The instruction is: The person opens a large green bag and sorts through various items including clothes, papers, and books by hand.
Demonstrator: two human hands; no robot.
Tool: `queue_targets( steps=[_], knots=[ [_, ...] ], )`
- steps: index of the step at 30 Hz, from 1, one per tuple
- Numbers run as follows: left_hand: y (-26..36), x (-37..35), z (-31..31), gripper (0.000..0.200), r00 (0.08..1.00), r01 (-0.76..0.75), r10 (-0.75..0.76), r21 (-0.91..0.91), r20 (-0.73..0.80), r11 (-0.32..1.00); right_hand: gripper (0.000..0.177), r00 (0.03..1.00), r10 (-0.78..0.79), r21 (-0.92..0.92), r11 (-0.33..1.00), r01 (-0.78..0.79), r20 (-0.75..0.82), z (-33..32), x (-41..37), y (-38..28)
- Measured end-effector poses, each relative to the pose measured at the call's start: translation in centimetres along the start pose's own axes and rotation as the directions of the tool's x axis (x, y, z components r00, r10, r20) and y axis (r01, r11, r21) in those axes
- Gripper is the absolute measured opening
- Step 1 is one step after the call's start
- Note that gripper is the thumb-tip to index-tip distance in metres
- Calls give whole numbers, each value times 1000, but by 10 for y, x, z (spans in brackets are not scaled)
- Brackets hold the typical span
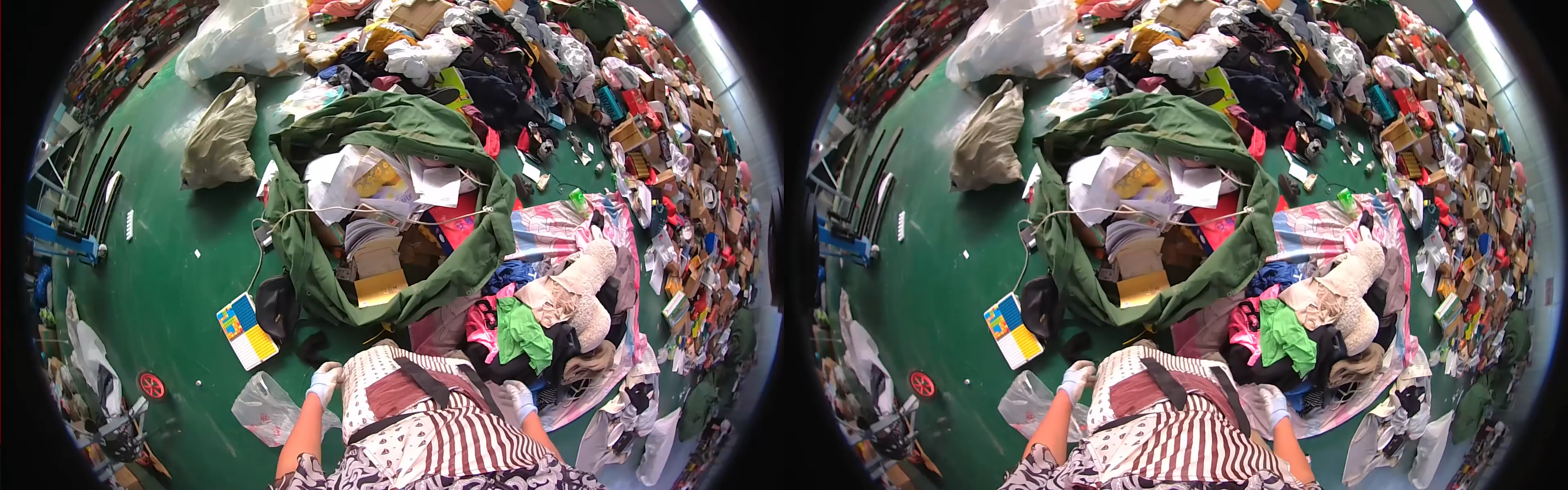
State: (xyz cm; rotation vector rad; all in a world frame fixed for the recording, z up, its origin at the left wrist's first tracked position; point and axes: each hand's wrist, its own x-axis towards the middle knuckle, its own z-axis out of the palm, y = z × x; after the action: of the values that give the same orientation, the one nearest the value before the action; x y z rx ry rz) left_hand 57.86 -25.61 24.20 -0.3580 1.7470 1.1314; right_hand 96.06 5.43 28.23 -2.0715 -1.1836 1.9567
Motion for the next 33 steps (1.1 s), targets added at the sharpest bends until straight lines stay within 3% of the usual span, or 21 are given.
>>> queue_targets(
  steps=[2,5,6,8,10,12,13,14,15,16,17,18,19,21,23,24,25,26,28,30,33],
  knots=[
    [-1,21,-25,30,990,127,-125,28,-65,992,30,998,11,41,999,-8,-65,-3,5,-2],
    [-11,56,-61,23,937,234,-245,-72,-249,969,26,981,176,-90,979,-183,-81,-1,-11,0],
    [-11,65,-68,22,918,251,-287,-159,-276,955,29,980,184,-247,949,-197,-75,-7,-10,11],
    [8,63,-60,22,882,251,-330,-258,-335,933,33,992,124,-691,717,-88,3,-22,9,39],
    [35,58,-36,19,892,228,-311,-267,-329,936,36,975,221,-649,743,-162,10,-33,29,43],
    [55,58,-10,21,930,190,-254,-244,-266,951,37,930,235,-625,780,-6,284,-60,68,67],
    [64,58,6,23,944,169,-226,-239,-239,956,34,929,287,-430,888,-165,235,-57,78,50],
    [74,58,25,25,956,146,-199,-239,-214,960,28,957,281,-598,780,-182,76,-19,44,-58],
    [79,60,44,29,964,127,-171,-214,-204,969,24,953,238,-578,811,-90,185,-45,94,-42],
    [84,61,62,32,969,101,-140,-191,-205,976,28,950,235,-664,746,-41,205,-45,112,-85],
    [89,62,82,33,966,105,-152,-220,-211,970,29,961,75,-627,771,114,266,-53,140,-106],
    [88,65,101,31,965,94,-146,-234,-216,968,28,982,91,-616,787,31,165,-61,170,-129],
    [91,65,122,30,958,123,-178,-237,-226,964,23,988,-5,-573,814,95,157,-70,197,-154],
    [94,68,166,21,914,189,-264,-251,-308,949,20,979,-112,-218,965,147,168,-103,253,-191],
    [125,46,220,23,884,271,-324,-195,-337,943,24,972,-171,144,978,148,161,-130,259,-241],
    [123,50,236,25,898,244,-288,-168,-332,955,25,975,-196,210,963,170,108,-141,238,-266],
    [146,47,261,26,902,279,-262,0,-343,960,29,997,-71,131,989,71,-5,-166,247,-256],
    [155,52,280,26,924,243,-229,6,-306,970,33,994,113,86,990,-112,-9,-202,273,-229],
    [201,46,328,26,982,61,-11,266,-187,962,32,955,286,-15,957,-288,-84,-248,272,-208],
    [229,48,363,26,990,21,33,371,-138,928,27,895,438,-28,897,-442,-80,-292,275,-184],
    [228,57,391,26,987,82,-42,263,-154,961,26,893,433,-128,886,-446,-121,-327,286,-186]
  ],
)
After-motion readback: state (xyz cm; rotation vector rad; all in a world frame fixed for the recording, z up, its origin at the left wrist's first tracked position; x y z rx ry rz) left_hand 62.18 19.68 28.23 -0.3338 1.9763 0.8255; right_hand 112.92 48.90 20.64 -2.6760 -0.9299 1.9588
